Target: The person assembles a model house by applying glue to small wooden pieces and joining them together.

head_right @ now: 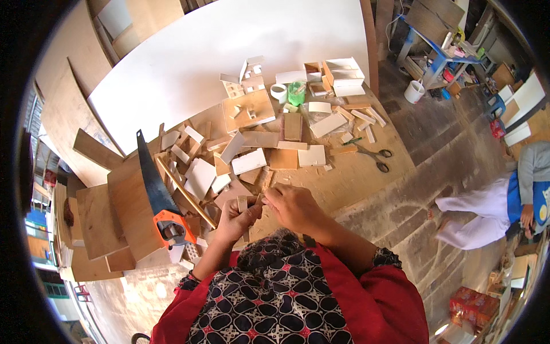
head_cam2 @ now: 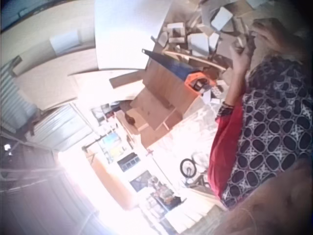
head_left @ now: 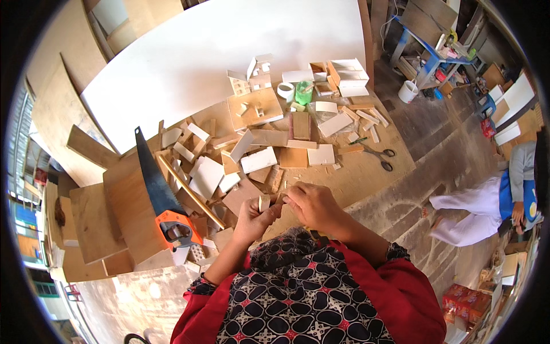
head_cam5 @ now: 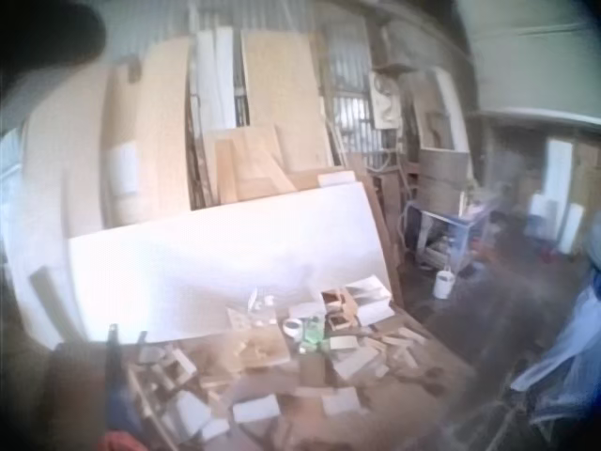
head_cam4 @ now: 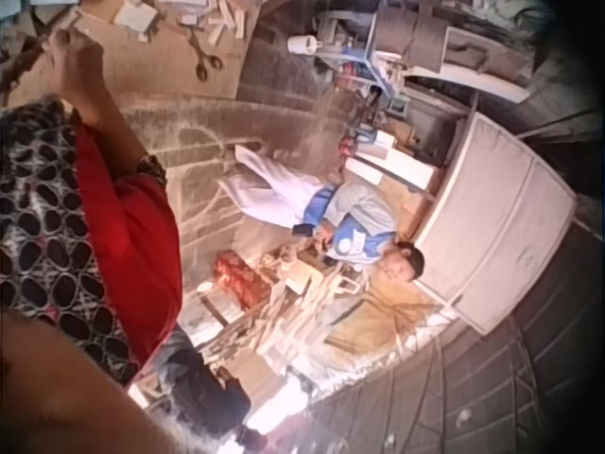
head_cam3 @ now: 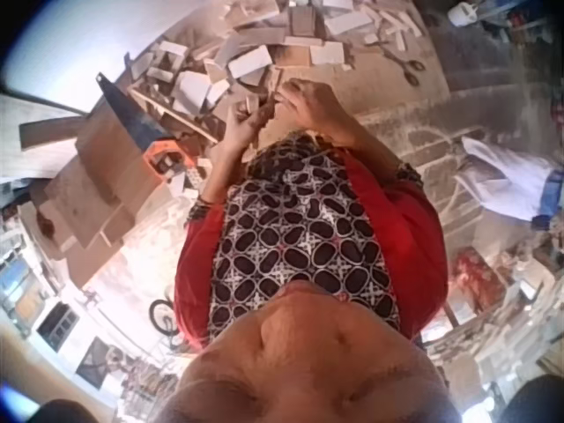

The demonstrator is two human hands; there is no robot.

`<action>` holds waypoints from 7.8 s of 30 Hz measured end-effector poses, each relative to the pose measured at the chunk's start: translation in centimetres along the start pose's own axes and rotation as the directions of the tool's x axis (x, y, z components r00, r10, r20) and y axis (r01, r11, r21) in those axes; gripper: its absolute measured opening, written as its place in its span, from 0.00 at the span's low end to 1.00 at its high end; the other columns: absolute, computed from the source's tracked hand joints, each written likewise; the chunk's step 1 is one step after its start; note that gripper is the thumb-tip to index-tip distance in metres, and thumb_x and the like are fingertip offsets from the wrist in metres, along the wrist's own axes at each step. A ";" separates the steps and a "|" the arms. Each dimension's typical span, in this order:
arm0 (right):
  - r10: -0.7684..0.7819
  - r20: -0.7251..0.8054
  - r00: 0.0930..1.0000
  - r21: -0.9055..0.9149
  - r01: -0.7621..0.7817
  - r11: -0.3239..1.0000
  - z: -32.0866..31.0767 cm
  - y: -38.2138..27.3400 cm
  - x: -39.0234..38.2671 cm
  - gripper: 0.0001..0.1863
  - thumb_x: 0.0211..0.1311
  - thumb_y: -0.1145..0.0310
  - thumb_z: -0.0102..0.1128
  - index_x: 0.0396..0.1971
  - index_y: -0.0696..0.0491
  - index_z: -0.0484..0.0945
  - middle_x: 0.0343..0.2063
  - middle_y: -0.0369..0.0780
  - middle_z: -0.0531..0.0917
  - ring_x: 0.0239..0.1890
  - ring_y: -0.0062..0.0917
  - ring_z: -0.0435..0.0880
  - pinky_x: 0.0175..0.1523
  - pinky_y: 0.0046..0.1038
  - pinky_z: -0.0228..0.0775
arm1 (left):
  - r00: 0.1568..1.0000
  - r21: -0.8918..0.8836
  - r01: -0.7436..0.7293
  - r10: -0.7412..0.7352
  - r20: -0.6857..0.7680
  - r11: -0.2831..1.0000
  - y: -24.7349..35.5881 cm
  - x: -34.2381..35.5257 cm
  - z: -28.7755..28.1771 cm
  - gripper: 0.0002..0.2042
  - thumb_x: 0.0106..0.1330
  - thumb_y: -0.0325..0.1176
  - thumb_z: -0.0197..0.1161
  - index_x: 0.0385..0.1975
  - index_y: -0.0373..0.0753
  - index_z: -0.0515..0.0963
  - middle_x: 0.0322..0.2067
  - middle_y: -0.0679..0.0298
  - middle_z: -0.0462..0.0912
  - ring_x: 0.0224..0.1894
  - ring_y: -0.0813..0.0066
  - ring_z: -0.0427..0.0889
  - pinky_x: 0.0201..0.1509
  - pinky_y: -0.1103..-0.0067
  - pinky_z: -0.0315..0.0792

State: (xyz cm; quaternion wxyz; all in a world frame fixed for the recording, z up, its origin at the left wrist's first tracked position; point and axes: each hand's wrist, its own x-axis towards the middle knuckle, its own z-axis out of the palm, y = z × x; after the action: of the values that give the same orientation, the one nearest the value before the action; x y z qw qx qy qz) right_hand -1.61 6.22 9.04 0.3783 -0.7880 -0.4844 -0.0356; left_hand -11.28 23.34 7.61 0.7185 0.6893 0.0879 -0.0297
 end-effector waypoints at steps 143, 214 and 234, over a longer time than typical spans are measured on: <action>-0.273 0.213 0.938 0.174 0.239 0.955 5.8 -5.4 10.1 0.31 0.41 0.65 0.74 0.50 0.55 0.77 0.43 0.40 0.77 0.45 0.35 0.76 0.50 0.35 0.70 | 0.984 -0.895 -0.155 0.144 -0.104 0.418 -3.2 -2.3 -6.8 0.24 0.72 0.50 0.38 0.58 0.40 0.67 0.49 0.54 0.77 0.49 0.57 0.78 0.52 0.62 0.69; -0.424 0.308 0.852 0.295 0.338 0.894 5.3 -2.9 12.8 0.31 0.35 0.66 0.76 0.46 0.54 0.76 0.45 0.43 0.77 0.46 0.39 0.79 0.52 0.36 0.73 | 0.986 -0.647 -0.115 0.009 -0.164 0.754 -3.6 -1.6 -7.9 0.20 0.69 0.50 0.54 0.49 0.40 0.75 0.41 0.66 0.80 0.45 0.73 0.78 0.52 0.71 0.71; -0.443 0.353 0.824 0.354 0.321 0.879 5.0 -3.0 13.1 0.35 0.35 0.63 0.78 0.49 0.54 0.77 0.47 0.43 0.78 0.49 0.37 0.77 0.54 0.35 0.70 | 0.992 -0.518 -0.113 0.122 -0.017 0.848 -3.1 -1.5 -10.3 0.13 0.63 0.45 0.64 0.33 0.41 0.79 0.27 0.73 0.78 0.28 0.85 0.72 0.33 0.86 0.65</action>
State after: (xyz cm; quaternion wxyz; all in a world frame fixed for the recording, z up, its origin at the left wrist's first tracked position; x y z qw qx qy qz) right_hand 1.43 19.74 12.74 0.3558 -0.6008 -0.7041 0.1291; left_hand -14.13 33.32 4.40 0.8786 0.4742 0.0446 0.0334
